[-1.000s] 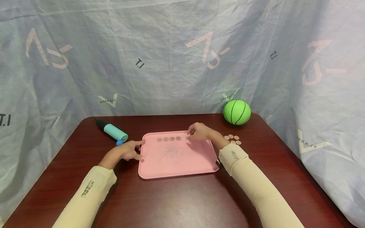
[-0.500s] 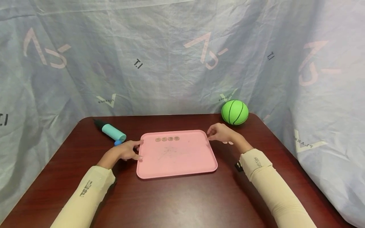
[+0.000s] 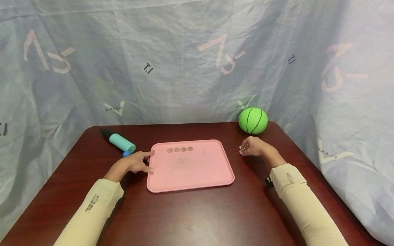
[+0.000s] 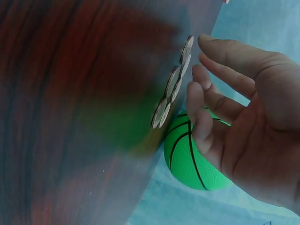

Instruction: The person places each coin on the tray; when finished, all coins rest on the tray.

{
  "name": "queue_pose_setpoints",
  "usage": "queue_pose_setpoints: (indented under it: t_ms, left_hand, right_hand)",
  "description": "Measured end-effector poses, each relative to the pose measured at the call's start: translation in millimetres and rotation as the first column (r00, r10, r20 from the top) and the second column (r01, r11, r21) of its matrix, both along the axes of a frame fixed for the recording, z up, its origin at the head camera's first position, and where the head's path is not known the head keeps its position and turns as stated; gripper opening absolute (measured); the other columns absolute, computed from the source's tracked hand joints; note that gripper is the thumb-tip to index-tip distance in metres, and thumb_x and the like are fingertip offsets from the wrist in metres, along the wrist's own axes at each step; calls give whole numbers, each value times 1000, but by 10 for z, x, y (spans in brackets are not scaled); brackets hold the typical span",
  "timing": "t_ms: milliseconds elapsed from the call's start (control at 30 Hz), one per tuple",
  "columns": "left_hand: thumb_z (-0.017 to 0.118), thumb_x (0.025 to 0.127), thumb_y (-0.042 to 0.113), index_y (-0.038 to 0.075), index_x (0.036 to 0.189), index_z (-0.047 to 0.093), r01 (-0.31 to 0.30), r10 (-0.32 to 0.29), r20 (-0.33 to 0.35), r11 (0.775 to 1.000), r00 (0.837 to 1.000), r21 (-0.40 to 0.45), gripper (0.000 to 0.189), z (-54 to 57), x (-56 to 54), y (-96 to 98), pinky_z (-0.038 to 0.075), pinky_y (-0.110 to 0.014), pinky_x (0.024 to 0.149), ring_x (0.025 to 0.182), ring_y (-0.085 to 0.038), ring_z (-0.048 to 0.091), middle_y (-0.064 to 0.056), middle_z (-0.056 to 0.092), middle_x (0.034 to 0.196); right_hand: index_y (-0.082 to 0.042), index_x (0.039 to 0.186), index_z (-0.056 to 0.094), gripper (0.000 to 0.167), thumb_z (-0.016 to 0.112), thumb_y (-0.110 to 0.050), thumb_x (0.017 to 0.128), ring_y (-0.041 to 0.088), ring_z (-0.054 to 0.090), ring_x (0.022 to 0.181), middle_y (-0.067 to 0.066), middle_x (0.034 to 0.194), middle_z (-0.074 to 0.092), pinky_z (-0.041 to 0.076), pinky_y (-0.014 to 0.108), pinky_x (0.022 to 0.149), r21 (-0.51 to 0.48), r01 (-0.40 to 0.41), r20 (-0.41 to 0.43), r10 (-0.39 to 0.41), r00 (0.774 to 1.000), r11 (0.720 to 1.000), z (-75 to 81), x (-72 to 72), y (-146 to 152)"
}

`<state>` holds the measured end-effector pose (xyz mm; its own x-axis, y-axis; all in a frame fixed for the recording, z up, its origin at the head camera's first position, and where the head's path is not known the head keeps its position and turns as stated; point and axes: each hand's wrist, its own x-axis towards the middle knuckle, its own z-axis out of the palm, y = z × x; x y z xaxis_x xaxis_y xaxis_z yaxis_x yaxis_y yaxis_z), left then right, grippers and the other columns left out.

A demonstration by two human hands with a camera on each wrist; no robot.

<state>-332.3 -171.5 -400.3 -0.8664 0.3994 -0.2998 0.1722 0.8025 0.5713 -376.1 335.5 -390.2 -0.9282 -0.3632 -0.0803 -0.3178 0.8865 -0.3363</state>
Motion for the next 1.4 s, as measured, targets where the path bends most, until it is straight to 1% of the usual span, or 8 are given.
queue_pose_setpoints:
  t_ms: [133, 267, 467, 667, 900, 1067, 1200, 1400]
  left_hand:
    - [82, 83, 26, 2, 154, 30, -4, 4, -2, 1000, 1000, 7, 91, 0, 2, 1, 47, -34, 62, 84, -24, 49, -14, 51, 116]
    - [81, 83, 26, 2, 154, 30, 0, 0, 1, 1000, 1000, 13, 91, -6, -2, 18, 46, -33, 61, 83, -23, 49, -14, 50, 117]
    - [81, 84, 25, 3, 154, 31, -10, 10, 1, 1000, 1000, 14, 89, 13, 0, 33, 46, -32, 61, 81, -22, 49, -14, 50, 115]
    - [81, 84, 27, 3, 154, 31, 2, -2, -7, 1000, 1000, -9, 90, 50, 1, 16, 47, -34, 64, 86, -24, 50, -15, 50, 117]
    - [81, 84, 25, 2, 154, 31, 0, 0, 4, 1000, 1000, 5, 89, 24, 9, 9, 46, -33, 62, 83, -24, 48, -15, 49, 115]
    - [81, 84, 26, 2, 154, 31, 1, -1, -3, 1000, 1000, -1, 89, 18, 16, 10, 47, -34, 64, 86, -25, 49, -15, 50, 115]
    - [81, 84, 25, 1, 154, 31, 0, 0, -6, 1000, 1000, -1, 89, 23, 19, 8, 47, -34, 64, 87, -25, 49, -15, 50, 116]
    - [81, 84, 25, 1, 154, 32, 0, 0, -8, 1000, 1000, -2, 89, 32, 26, 11, 47, -34, 63, 86, -25, 49, -15, 50, 115]
  right_hand:
    - [-4, 91, 75, 19, 82, -18, 80, 16, 59, 79, 3, 89, 72, 50, 36, 77, 10, 13, 27, -13, 1000, 1000, -10, -17, 20]
    - [-2, 90, 75, 19, 82, -16, 80, 15, 58, 78, 5, 93, 73, 49, 33, 75, -6, 22, 35, -22, 999, 1000, -36, -26, 41]
    - [-1, 87, 72, 17, 81, -14, 81, 13, 55, 73, 3, 86, 70, 47, 30, 70, -30, 3, 26, -2, 1000, 1000, -79, -52, 73]
    - [1, 91, 67, 21, 81, -10, 80, 15, 59, 78, 5, 87, 69, 49, 30, 71, -94, -2, 53, 7, 999, 996, -106, -88, 95]
    - [-1, 95, 65, 22, 79, -10, 81, 15, 59, 77, 4, 84, 65, 49, 31, 70, -116, -37, 62, 45, 997, 993, -130, -100, 113]
    - [2, 98, 66, 25, 80, -9, 79, 15, 59, 78, 5, 85, 66, 49, 31, 70, -155, -31, 103, 47, 994, 987, -111, -90, 106]
    - [3, 96, 68, 25, 80, -9, 78, 14, 60, 78, 4, 84, 68, 50, 30, 71, -140, -40, 95, 54, 994, 989, -95, -84, 83]
    - [-1, 88, 71, 19, 81, -15, 80, 10, 59, 69, 2, 79, 70, 49, 27, 64, -126, -18, 86, 29, 996, 992, -58, -77, -22]
